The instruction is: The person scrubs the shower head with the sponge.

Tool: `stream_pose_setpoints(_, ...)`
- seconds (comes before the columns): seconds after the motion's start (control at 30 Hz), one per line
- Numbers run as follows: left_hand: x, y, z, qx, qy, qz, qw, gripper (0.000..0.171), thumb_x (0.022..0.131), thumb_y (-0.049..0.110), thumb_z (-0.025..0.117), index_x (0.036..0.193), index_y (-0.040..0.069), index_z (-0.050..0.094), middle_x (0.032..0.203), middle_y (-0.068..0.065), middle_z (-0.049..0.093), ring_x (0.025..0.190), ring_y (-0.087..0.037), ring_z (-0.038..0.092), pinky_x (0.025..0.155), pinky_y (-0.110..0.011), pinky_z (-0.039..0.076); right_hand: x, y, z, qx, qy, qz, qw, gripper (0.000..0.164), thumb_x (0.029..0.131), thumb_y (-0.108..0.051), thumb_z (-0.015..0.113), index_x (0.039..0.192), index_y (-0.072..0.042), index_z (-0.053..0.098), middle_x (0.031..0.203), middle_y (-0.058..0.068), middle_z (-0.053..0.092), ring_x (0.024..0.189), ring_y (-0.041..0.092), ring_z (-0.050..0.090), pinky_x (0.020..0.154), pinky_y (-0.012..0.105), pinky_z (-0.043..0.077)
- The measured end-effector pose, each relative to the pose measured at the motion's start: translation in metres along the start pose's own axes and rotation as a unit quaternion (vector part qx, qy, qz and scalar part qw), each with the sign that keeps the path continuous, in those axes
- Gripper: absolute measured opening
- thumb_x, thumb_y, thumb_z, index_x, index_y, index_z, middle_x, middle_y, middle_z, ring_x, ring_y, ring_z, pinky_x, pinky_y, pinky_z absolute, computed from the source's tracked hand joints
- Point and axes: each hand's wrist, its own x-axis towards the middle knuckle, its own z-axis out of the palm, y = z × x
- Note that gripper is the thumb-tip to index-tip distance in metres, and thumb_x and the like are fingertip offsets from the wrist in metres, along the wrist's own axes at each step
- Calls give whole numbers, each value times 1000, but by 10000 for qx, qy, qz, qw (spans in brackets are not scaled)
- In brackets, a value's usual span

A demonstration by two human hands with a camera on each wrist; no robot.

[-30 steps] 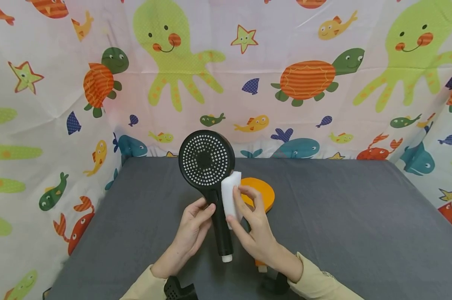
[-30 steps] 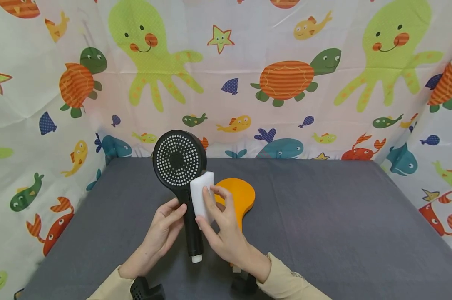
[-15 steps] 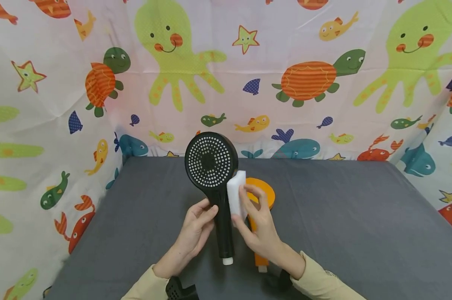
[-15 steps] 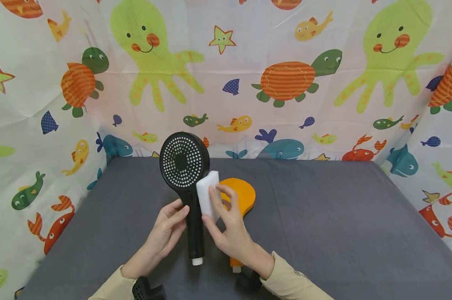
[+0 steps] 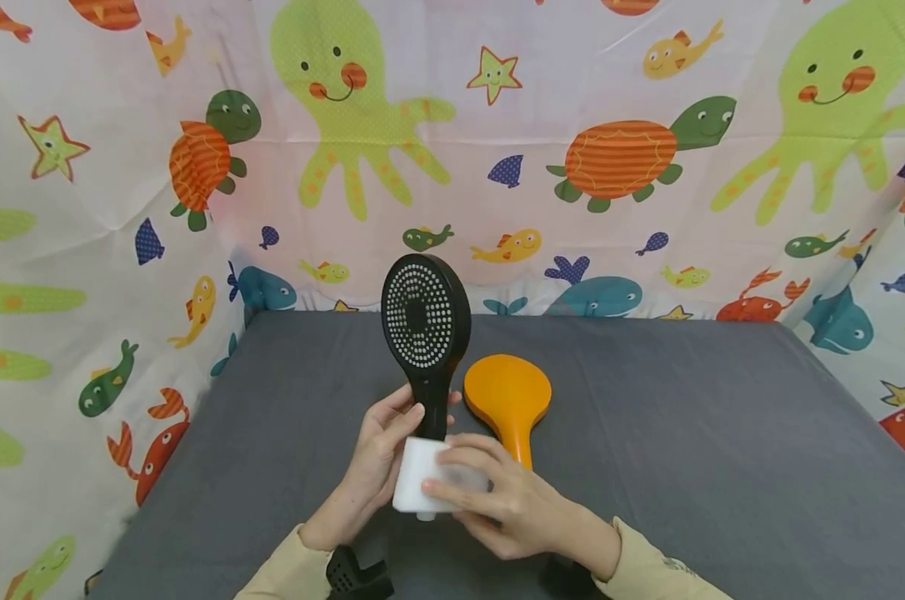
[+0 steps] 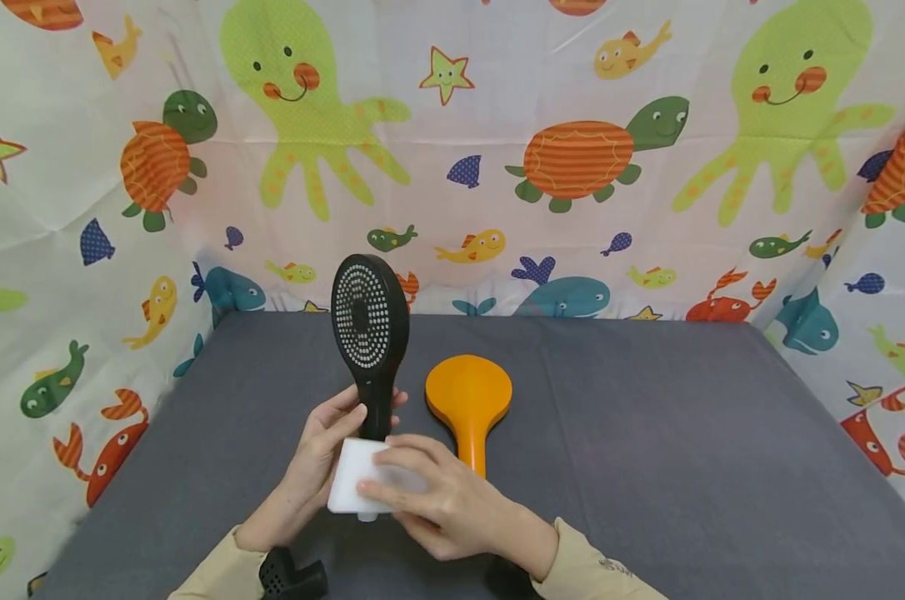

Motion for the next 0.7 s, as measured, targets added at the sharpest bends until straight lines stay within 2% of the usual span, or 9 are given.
stream_pose_setpoints(0.13, -2, -2, 2, 51, -52, -51, 10000, 38, 93, -10, 36, 126, 0, 51, 108, -7, 60, 96, -14, 58, 84, -25, 48, 8, 13, 0, -392, 803, 412, 9951, 34, 93, -16, 53, 124, -3, 56, 126, 25, 42, 119, 40, 37, 103, 41, 34)
stream_pose_setpoints(0.23, -3, -2, 3, 43, -37, -75, 10000, 37, 92, -11, 37, 120, 5, 56, 107, -4, 59, 96, -11, 55, 86, -24, 45, 12, 15, 0, -526, 1098, 574, 9909, 36, 94, -16, 53, 127, -3, 55, 127, 27, 39, 120, 42, 35, 103, 41, 33)
stream_pose_setpoints(0.3, -3, -1, 3, 75, -118, -122, 9998, 36, 93, -9, 36, 120, 5, 56, 108, -4, 59, 96, -11, 56, 85, -23, 46, 11, 12, 0, -446, 1011, 544, 9924, 35, 94, -16, 53, 126, -3, 55, 128, 26, 39, 121, 41, 34, 104, 42, 32)
stream_pose_setpoints(0.4, -2, 0, 3, 7, -311, -185, 9993, 34, 96, -3, 35, 124, 3, 52, 112, -9, 59, 96, -15, 58, 83, -26, 49, 6, 4, 1, -276, 563, 366, 9974, 33, 94, -16, 52, 124, -4, 57, 128, 25, 41, 121, 40, 35, 104, 43, 32)
stream_pose_setpoints(0.5, -1, 1, 3, 36, -369, -209, 9991, 33, 97, 0, 35, 127, -1, 48, 115, -13, 58, 99, -20, 57, 86, -30, 48, 0, -4, 2, -101, -55, -19, 9999, 32, 93, -13, 53, 123, -6, 58, 128, 21, 43, 122, 37, 36, 103, 42, 33)
stream_pose_setpoints(0.6, -1, 1, 3, 180, -293, -227, 9991, 31, 97, 0, 37, 125, -1, 49, 114, -12, 59, 102, -21, 56, 88, -31, 47, -4, -8, 2, -50, -517, -458, 9976, 34, 90, -11, 57, 123, -9, 58, 130, 17, 44, 122, 35, 38, 102, 42, 34)
stream_pose_setpoints(0.7, -2, 0, 4, 220, -232, -342, 9989, 28, 96, 3, 42, 123, 2, 50, 113, -9, 59, 98, -18, 58, 83, -28, 49, -3, -5, 0, -175, -475, -633, 9967, 33, 88, -12, 60, 121, -9, 59, 129, 17, 45, 121, 35, 39, 101, 42, 36)
